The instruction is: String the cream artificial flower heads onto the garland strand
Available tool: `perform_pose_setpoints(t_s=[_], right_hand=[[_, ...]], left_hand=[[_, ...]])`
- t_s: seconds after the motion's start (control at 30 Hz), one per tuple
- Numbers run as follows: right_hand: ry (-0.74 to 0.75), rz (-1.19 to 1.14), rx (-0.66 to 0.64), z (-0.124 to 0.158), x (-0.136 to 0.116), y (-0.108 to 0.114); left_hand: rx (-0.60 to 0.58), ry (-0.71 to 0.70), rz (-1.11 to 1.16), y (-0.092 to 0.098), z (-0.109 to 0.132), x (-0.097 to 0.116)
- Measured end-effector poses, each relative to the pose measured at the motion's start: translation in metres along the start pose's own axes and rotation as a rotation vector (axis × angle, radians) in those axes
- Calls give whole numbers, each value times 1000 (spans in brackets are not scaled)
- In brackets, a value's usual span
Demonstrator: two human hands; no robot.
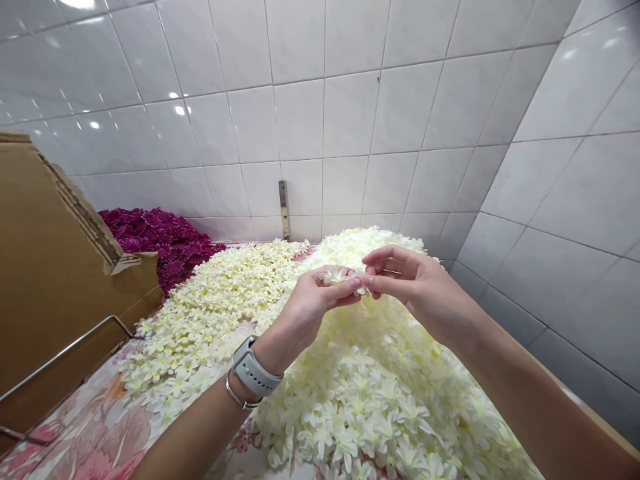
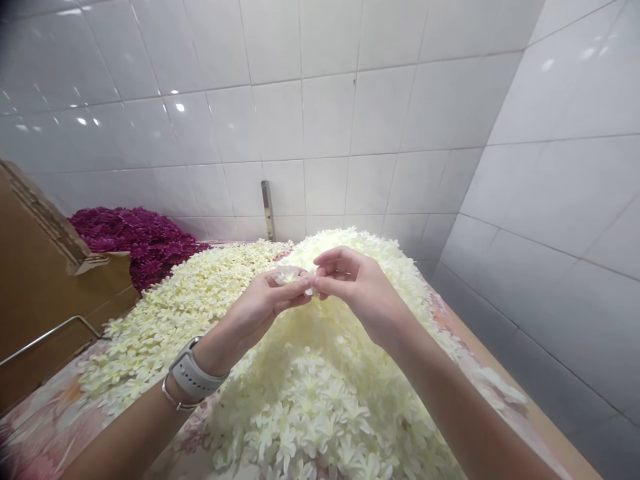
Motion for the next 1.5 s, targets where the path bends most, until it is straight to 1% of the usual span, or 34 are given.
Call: perform_pose_setpoints(t_s=[0.07, 0.17, 0.27, 0.33, 0.37, 0.4, 0.5, 0.53, 0.57, 0.63, 0.73, 0.8, 0.87, 0.93, 0.97, 1.03, 1.1, 1.2, 1.27, 1.33, 1.4, 1.5], right_hand=[[24, 25, 27, 0, -2, 2], [89, 123, 101, -1, -5, 9], [158, 313, 188, 0, -10, 17], [189, 482, 212, 1, -15, 19], [194, 544, 190, 1, -16, 18], [189, 576, 137, 1, -17, 15], [167, 498, -98, 1, -12, 2], [167, 464, -142, 1, -10, -1], [175, 447, -149, 1, -9, -2], [203, 475, -86, 0, -7, 1], [271, 635, 62, -1, -8, 8], [374, 750, 122, 0, -15, 8], [508, 820, 107, 2, -23, 2], [609, 844, 35, 6, -28, -7], [633, 846, -5, 8, -30, -12], [622, 827, -65, 9, -30, -18], [569, 775, -96, 9, -28, -19], [465, 695, -76, 6, -24, -14], [373, 650, -44, 3, -22, -8], [287, 600, -22, 2, -19, -4], [234, 545, -20, 1, -19, -2], [176, 417, -91, 1, -20, -5]], left_hand=[[0, 17, 50, 1, -1, -1], [55, 48, 93, 5, -2, -1], [109, 50, 90, 9, -2, 0], [104, 45, 75, 9, -2, 1], [92, 46, 66, 9, -2, 1], [75, 49, 59, 9, -2, 1], [11, 56, 25, 5, 0, 1], [-16, 53, 9, 4, 0, 2], [-41, 50, -4, 2, 1, 2], [-56, 56, 1, 0, 2, 2], [-4, 94, 60, 3, 1, -1], [26, 97, 80, 6, 0, -2], [34, 81, 65, 7, -1, -3], [50, 63, 31, 8, -1, -3], [56, 53, 9, 8, -1, -3], [58, 33, -30, 8, 1, -1], [27, 23, -61, 6, 2, 0], [-87, 30, -91, -1, 4, 2], [-127, 43, -89, -3, 4, 2], [-91, 55, -83, -3, 4, 2], [-35, 55, -96, -2, 4, 3], [19, 50, -137, -2, 5, 5]])
Point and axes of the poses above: each hand's wrist, its own z-axis away from the middle knuckle, its own y-axis out of the back of the hand, x = y × z, the point moved 5 cm from there along -z, towards the middle knuckle, and after that the axes turned 13 degrees about y, right-handed, at the moved point
